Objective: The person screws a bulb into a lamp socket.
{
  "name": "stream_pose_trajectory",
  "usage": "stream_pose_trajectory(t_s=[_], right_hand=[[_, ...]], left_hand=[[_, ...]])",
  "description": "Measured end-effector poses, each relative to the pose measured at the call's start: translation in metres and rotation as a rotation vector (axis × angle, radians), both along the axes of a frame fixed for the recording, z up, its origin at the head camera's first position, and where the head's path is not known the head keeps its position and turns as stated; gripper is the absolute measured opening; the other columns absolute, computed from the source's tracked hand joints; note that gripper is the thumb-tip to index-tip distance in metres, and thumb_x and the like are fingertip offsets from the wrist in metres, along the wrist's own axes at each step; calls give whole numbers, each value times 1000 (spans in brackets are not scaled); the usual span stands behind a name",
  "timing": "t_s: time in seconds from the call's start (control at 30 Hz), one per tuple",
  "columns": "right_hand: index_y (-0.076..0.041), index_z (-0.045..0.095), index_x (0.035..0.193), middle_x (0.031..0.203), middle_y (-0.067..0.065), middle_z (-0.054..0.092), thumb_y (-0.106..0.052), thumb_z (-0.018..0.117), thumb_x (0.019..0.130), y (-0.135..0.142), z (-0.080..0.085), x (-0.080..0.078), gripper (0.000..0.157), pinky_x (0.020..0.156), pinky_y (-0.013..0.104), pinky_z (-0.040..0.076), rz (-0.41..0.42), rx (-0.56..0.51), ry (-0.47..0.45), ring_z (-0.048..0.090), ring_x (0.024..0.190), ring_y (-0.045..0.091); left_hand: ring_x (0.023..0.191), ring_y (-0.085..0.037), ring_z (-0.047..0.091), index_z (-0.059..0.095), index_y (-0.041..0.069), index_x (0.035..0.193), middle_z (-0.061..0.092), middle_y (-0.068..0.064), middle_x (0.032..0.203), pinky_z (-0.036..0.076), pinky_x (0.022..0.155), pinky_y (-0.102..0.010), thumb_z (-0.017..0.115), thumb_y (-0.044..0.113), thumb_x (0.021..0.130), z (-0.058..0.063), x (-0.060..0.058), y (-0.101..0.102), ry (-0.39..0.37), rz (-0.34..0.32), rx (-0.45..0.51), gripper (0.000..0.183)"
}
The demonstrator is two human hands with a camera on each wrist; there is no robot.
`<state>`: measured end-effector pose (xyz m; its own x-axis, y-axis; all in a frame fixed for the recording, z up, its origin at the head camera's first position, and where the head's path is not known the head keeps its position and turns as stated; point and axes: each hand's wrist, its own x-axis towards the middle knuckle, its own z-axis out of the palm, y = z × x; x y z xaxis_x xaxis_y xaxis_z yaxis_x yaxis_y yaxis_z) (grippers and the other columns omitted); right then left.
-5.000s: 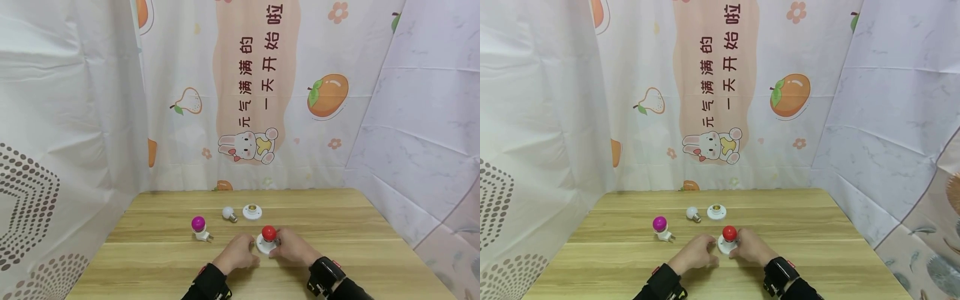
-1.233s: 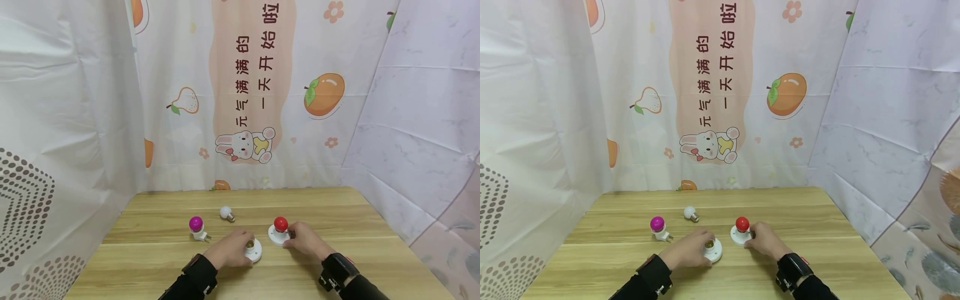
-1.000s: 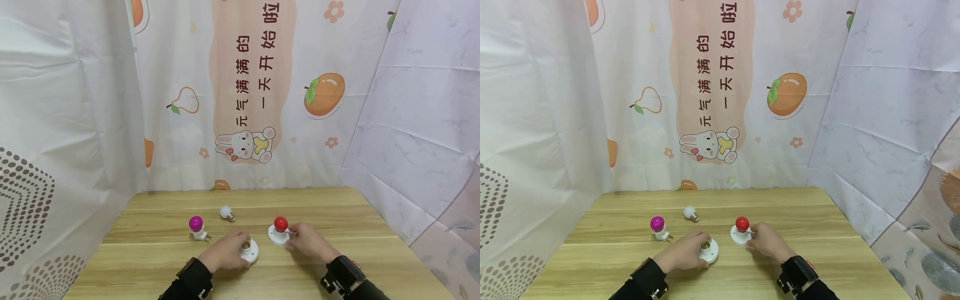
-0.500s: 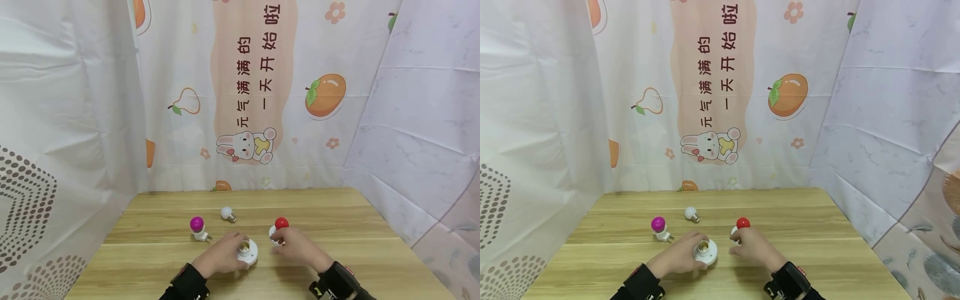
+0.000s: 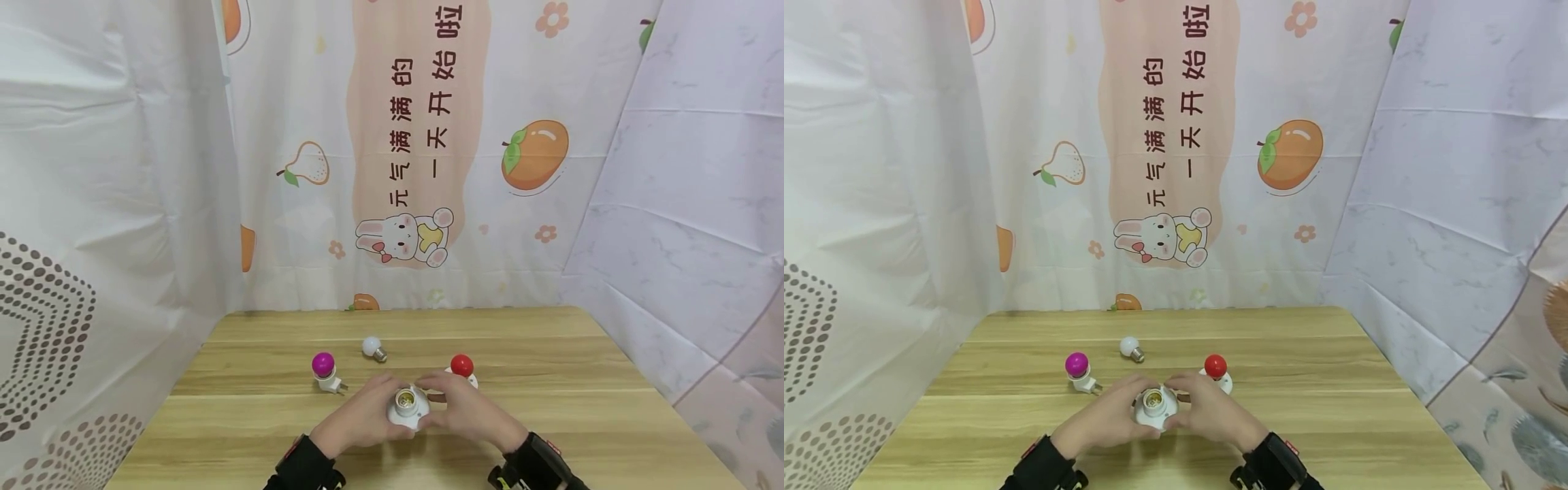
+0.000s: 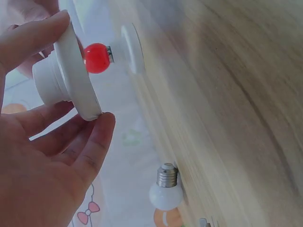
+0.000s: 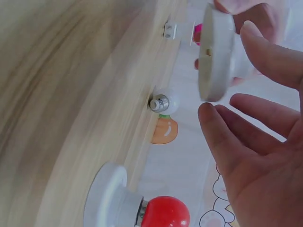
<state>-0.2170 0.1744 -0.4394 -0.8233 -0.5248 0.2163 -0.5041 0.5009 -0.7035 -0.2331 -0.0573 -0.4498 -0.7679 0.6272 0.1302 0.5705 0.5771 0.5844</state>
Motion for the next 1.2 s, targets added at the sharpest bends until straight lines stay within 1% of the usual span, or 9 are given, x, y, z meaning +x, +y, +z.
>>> stream_pose_trajectory(t_s=[0.1,0.23,0.4,0.57,0.63,0.77,0.9,1.03,1.2], right_hand=[[-2,66,129,131,8,63,-26,87,81,0,-1,2,58,93,29,55,6,26,9,63,119,29],[-4,65,132,133,7,64,-35,86,81,3,-3,4,63,96,30,53,16,56,12,64,120,24],[-11,68,132,134,4,64,-44,83,82,5,-4,5,61,100,39,52,25,124,78,60,124,23],[-14,70,130,134,1,64,-44,83,83,4,-3,7,57,102,44,50,10,149,101,58,125,24],[-12,69,130,133,1,64,-42,83,83,4,-4,8,58,102,41,51,0,119,79,59,124,23],[-11,68,130,133,-1,63,-39,84,83,3,-5,7,57,100,35,52,2,2,13,63,121,21],[-12,69,130,134,-3,62,-37,83,85,3,-5,6,54,100,33,52,8,-92,-39,63,121,21],[-11,69,129,135,1,62,-32,83,86,3,-5,4,50,100,34,51,7,-171,-67,61,124,26],[-11,70,129,135,5,62,-27,82,87,-1,-3,2,46,100,33,51,-6,-282,-94,59,124,28]], left_hand=[[122,-13,51,62,18,133,58,9,131,48,100,-37,88,40,77,1,3,-1,-2,-9,29,65],[124,-14,51,62,17,133,57,7,134,47,100,-38,87,44,78,2,6,-3,-18,-4,46,67],[125,-16,52,61,16,135,57,6,135,48,101,-42,85,49,79,1,7,-5,-17,2,53,70],[124,-17,53,61,17,136,57,5,136,48,99,-43,84,51,80,0,8,-7,-34,0,75,70],[120,-15,54,60,17,137,57,5,134,50,96,-39,83,50,81,0,8,-8,-51,-7,110,69],[111,-10,56,61,18,136,60,7,129,51,91,-33,81,52,83,-2,7,-10,-61,-7,201,66],[110,-11,59,63,18,133,62,7,127,52,94,-40,81,51,83,-3,6,-10,-54,1,296,62],[115,-16,59,64,16,133,62,5,130,50,98,-47,83,49,82,-3,5,-10,-71,37,365,63],[120,-22,57,63,16,134,61,3,132,46,103,-52,84,44,83,-4,2,-11,-131,96,471,63]])
